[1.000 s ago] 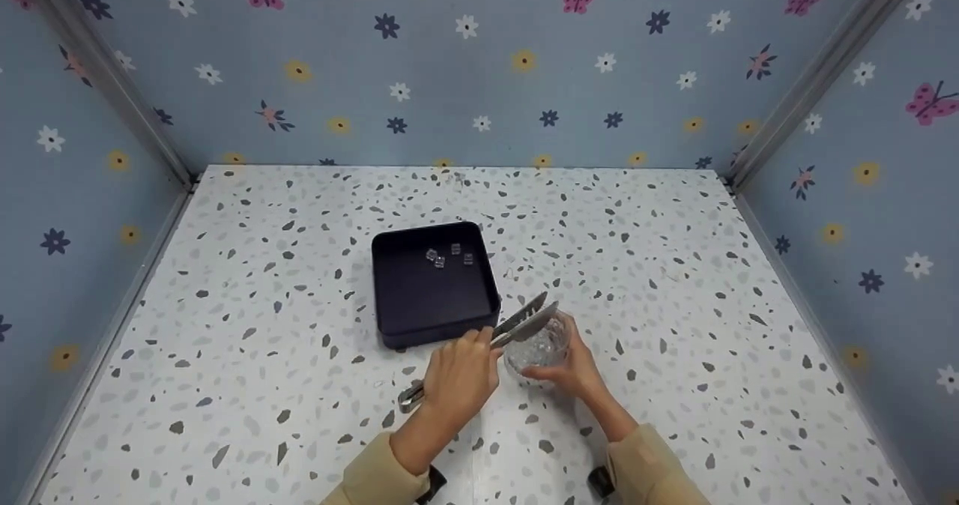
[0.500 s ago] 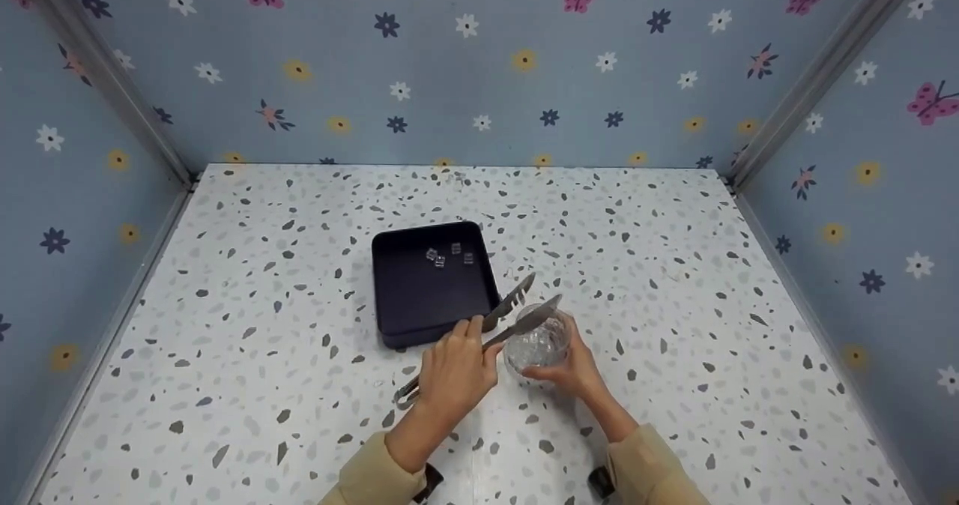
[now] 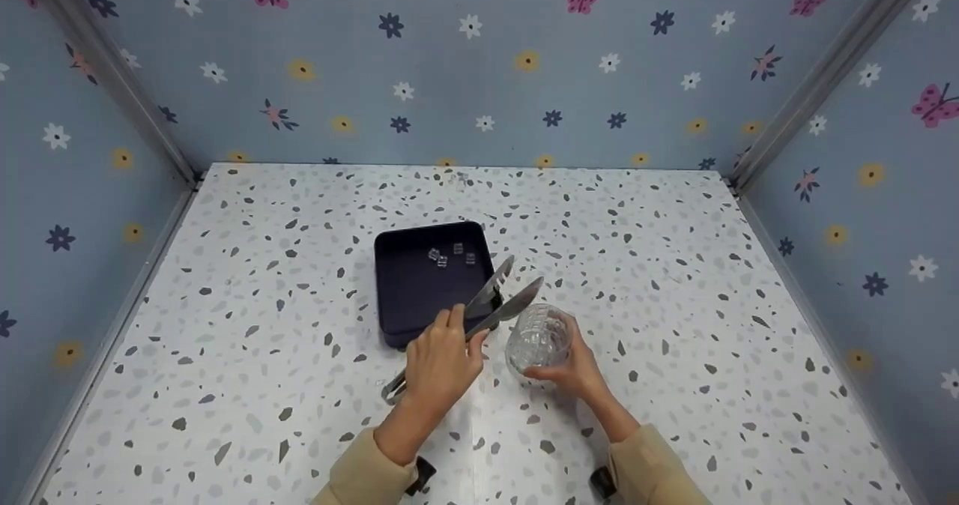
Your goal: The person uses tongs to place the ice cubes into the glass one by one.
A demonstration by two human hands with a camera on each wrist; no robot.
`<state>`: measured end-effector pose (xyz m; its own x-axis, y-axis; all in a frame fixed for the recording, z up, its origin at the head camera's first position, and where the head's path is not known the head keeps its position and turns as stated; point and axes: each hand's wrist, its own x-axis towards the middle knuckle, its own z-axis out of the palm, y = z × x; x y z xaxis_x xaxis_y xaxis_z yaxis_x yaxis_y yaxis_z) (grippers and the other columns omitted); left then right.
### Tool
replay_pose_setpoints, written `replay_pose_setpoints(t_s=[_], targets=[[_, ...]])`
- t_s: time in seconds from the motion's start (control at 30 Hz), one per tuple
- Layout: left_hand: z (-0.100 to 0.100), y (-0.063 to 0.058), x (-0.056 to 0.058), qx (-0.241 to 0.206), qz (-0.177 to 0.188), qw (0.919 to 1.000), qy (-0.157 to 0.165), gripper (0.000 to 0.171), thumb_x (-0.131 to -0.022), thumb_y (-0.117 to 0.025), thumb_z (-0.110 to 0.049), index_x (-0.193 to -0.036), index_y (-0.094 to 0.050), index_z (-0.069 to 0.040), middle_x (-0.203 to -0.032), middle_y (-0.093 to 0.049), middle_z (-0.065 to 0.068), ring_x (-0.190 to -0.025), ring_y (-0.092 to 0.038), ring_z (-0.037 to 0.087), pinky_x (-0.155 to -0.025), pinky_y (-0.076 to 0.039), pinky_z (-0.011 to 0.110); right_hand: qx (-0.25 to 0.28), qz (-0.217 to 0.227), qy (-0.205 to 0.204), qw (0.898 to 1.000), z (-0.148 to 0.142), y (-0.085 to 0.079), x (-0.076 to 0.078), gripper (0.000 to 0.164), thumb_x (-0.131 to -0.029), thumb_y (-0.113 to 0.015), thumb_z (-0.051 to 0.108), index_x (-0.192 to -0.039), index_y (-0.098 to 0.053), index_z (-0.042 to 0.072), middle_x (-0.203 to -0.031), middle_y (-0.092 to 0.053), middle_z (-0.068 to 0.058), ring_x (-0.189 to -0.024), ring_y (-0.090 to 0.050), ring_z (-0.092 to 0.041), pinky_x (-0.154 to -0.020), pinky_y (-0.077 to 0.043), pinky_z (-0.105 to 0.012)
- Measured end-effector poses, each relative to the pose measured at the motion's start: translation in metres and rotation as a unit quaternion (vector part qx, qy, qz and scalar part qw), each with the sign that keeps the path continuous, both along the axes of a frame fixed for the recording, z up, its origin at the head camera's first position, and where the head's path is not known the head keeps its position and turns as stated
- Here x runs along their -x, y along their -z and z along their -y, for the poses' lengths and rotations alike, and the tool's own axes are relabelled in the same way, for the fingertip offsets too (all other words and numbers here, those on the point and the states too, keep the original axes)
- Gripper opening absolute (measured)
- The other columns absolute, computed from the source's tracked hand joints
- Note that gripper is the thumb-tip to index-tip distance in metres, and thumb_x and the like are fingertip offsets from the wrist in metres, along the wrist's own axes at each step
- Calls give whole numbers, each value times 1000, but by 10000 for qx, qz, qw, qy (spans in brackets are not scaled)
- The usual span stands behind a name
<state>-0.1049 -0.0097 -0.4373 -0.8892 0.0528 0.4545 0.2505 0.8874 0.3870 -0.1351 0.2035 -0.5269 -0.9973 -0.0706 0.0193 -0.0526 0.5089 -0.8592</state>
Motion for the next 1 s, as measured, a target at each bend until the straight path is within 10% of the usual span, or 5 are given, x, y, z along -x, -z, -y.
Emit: replay_pose_setpoints(t_s=[1.0], targets=[[35, 12, 31, 363, -20, 9975, -598, 45, -77, -66, -28, -104, -57, 7, -80, -57, 16, -61, -59, 32, -46, -45, 41, 5, 118, 53, 9999, -1, 2, 0, 98, -49, -86, 26, -130, -32, 14, -125, -45, -17, -114, -42, -34, -93, -32, -47]])
